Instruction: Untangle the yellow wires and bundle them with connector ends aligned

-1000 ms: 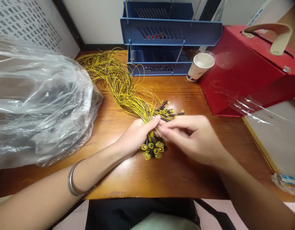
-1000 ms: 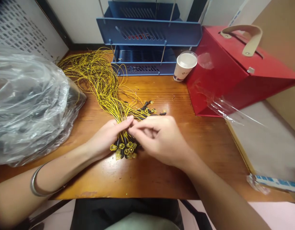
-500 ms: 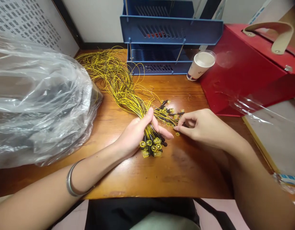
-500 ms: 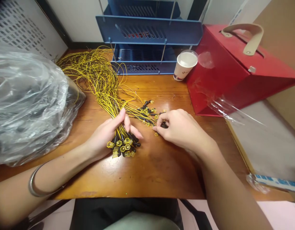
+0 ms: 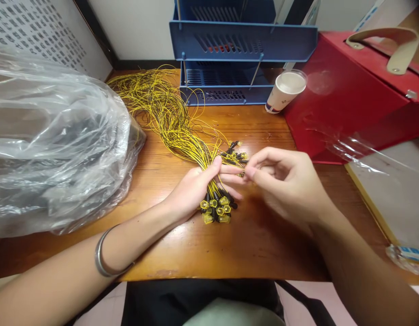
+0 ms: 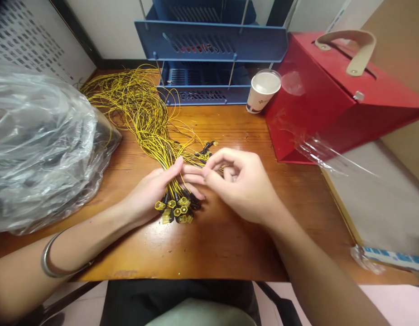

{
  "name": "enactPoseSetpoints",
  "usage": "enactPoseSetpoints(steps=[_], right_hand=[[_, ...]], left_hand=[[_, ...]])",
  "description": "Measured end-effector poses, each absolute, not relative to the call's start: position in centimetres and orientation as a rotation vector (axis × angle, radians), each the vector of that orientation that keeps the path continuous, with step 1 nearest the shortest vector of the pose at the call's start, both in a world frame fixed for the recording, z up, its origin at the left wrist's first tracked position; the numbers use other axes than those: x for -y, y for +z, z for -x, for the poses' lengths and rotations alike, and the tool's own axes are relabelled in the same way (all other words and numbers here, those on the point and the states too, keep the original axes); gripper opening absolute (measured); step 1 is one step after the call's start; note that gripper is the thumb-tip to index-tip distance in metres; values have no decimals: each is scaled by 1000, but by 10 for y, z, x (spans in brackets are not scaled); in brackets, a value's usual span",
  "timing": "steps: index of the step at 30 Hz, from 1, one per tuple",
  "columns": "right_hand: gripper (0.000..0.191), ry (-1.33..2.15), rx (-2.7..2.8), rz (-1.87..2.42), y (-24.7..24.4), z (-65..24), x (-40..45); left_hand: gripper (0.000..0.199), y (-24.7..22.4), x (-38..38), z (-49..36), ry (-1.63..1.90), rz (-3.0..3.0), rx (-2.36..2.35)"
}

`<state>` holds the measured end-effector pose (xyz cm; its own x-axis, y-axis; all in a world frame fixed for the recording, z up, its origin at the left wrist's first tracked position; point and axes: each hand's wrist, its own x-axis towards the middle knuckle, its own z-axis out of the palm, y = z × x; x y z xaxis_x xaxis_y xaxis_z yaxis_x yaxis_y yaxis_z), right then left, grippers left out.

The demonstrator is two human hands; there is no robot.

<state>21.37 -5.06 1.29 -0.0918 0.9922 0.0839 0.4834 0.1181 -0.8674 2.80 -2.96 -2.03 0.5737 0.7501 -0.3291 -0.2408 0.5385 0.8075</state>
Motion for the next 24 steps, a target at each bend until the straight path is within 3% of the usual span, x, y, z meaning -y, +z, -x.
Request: enactPoseSetpoints(steps=[12,17,24], right_hand=[[11,602,2010,1087,6,-194,61],[15,293,1808,1498,10,-225,45],[11,500,2292,1630,-4,-245,30]], left_hand=[[46,-20,29,-28,711,-882,-755],[48,-23,28,-26,770,-814,-798],[46,-22,29,-26,775,-813,-788]])
